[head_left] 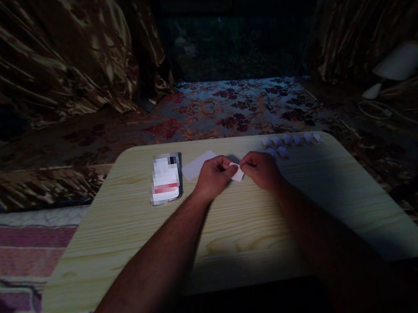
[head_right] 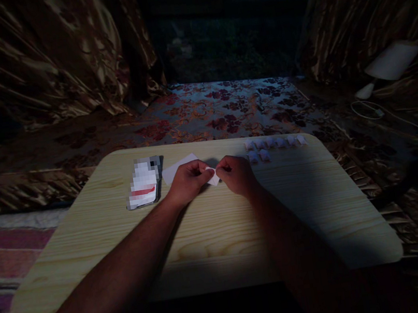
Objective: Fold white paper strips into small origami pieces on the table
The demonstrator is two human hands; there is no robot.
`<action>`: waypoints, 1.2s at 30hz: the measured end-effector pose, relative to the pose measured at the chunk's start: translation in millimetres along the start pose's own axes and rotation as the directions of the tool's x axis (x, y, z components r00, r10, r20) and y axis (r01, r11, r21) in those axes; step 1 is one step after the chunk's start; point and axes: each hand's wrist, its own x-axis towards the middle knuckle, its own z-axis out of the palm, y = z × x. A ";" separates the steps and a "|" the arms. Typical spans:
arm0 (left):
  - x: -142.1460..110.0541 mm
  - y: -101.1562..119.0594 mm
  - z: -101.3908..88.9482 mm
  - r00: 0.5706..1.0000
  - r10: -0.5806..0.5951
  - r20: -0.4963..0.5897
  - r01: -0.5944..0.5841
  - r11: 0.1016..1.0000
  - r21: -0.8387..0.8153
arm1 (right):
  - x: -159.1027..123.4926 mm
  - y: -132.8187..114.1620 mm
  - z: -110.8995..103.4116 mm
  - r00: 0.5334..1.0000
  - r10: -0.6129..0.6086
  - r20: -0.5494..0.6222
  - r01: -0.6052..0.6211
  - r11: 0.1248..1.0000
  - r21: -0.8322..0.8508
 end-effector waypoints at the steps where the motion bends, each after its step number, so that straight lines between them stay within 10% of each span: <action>1: -0.2 0.4 0.2 1.000 0.000 0.000 0.000 1.000 -0.001 | 0.0 0.3 0.1 1.000 -0.003 -0.002 0.003 1.000 -0.004; 36: -4.3 0.7 7.0 0.995 0.051 0.091 -0.040 0.993 -0.112 | -1.6 -3.8 1.0 0.999 0.012 -0.035 -0.012 1.000 0.001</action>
